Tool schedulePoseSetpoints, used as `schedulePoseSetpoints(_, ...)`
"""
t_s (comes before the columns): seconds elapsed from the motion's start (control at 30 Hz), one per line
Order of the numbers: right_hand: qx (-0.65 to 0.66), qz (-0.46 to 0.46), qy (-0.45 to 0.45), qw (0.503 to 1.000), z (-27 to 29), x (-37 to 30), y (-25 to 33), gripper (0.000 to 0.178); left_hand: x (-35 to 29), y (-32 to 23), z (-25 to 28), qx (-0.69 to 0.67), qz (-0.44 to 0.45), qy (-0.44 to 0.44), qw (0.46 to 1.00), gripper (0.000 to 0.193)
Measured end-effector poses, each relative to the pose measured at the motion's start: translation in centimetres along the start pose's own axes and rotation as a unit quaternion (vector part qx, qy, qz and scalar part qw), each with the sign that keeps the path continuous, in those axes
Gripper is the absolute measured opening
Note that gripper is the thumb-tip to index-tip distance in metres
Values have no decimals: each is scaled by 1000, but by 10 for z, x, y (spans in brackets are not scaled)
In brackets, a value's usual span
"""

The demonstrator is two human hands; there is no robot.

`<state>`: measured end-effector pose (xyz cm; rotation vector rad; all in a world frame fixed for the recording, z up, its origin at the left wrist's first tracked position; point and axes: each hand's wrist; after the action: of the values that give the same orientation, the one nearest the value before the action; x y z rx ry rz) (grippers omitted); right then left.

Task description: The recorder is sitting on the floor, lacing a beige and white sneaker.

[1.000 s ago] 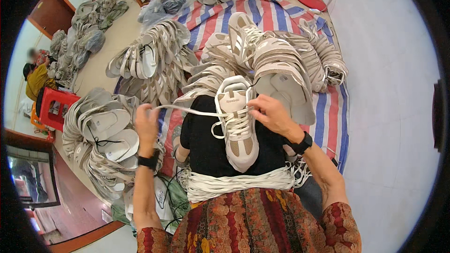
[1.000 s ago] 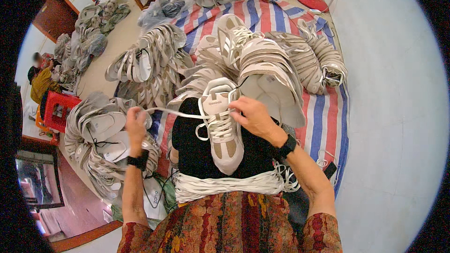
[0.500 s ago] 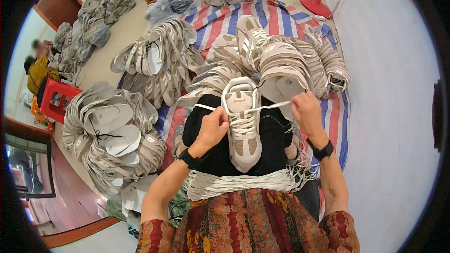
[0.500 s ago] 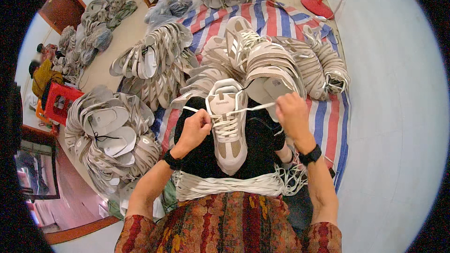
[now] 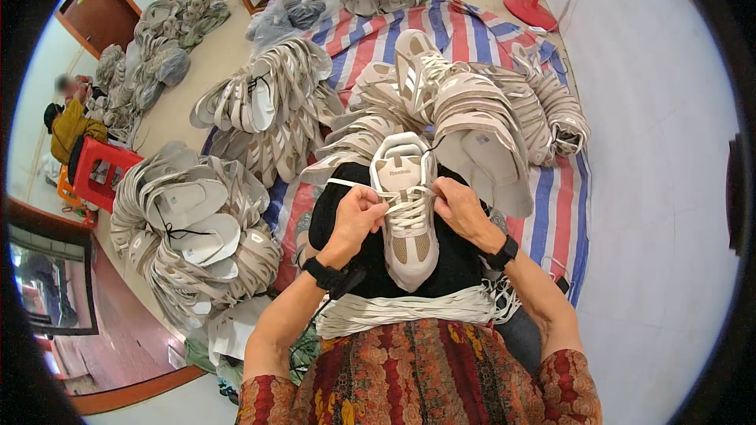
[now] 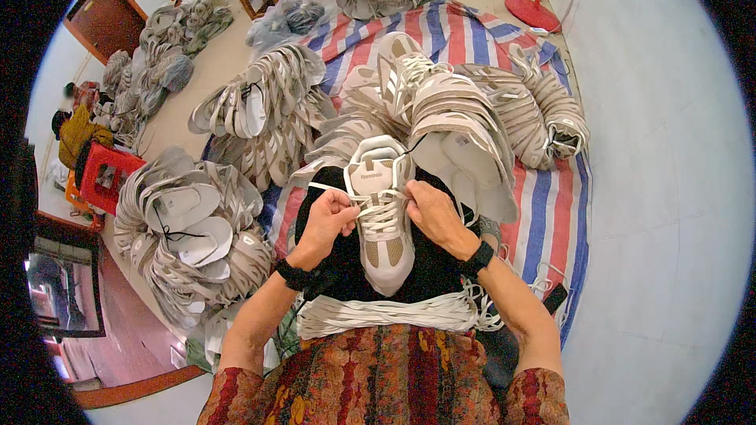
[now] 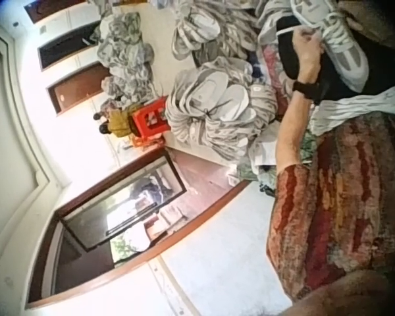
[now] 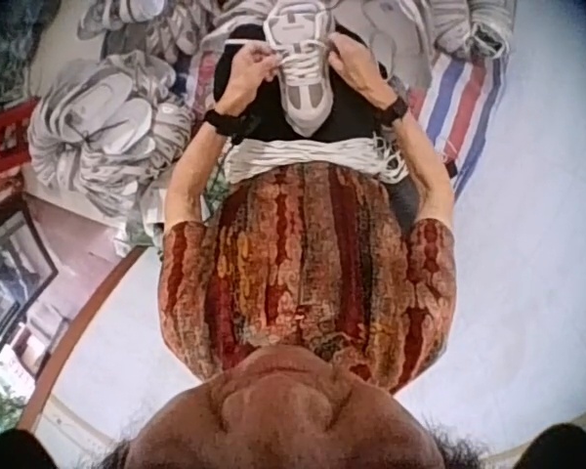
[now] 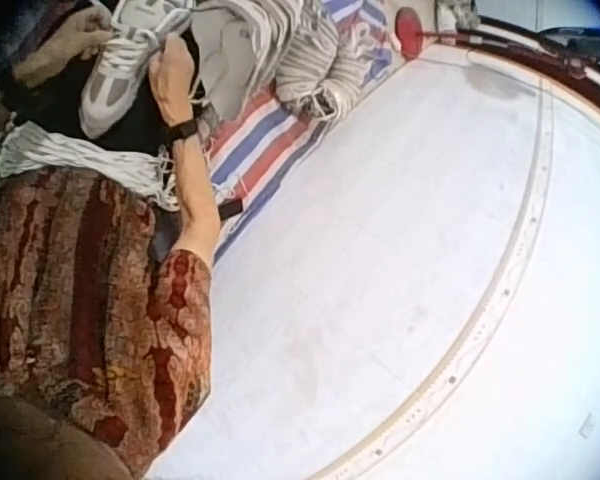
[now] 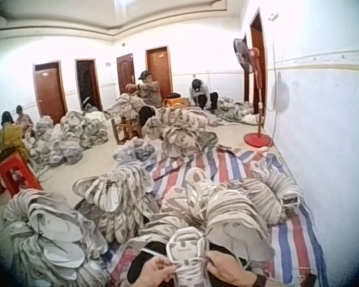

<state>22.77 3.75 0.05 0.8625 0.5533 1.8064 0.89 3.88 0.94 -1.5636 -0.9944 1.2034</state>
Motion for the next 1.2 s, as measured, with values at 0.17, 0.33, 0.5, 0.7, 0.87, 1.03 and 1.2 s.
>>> schedulePoseSetpoints(0.17,65,-57,76,993,14,9,22,13,-6,-4,-3,-216,153,-20,964,21)
schedulePoseSetpoints(0.33,182,-152,129,963,12,12,28,19,-11,5,-4,-395,191,-51,897,22)
schedulePoseSetpoints(0.5,274,-184,128,935,10,15,20,21,-16,-2,-10,-410,151,-7,899,18)
schedulePoseSetpoints(0.7,336,-262,66,903,22,22,4,22,13,-29,-5,474,-508,-71,716,22)
schedulePoseSetpoints(0.87,301,-241,143,911,24,25,23,21,34,-32,10,479,-450,121,744,11)
schedulePoseSetpoints(1.03,190,-144,120,964,14,28,13,16,29,-36,8,456,-397,138,785,15)
schedulePoseSetpoints(1.2,185,-210,120,953,17,24,2,20,27,-30,16,448,-371,134,802,20)
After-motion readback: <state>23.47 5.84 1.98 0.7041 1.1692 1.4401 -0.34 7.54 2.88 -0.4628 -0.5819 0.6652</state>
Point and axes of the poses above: each hand's wrist, its own x-axis towards the middle knuckle, its own z-axis out of the back of the hand, y = z × x, and after that the axes turned 3 degrees about -z, right-handed
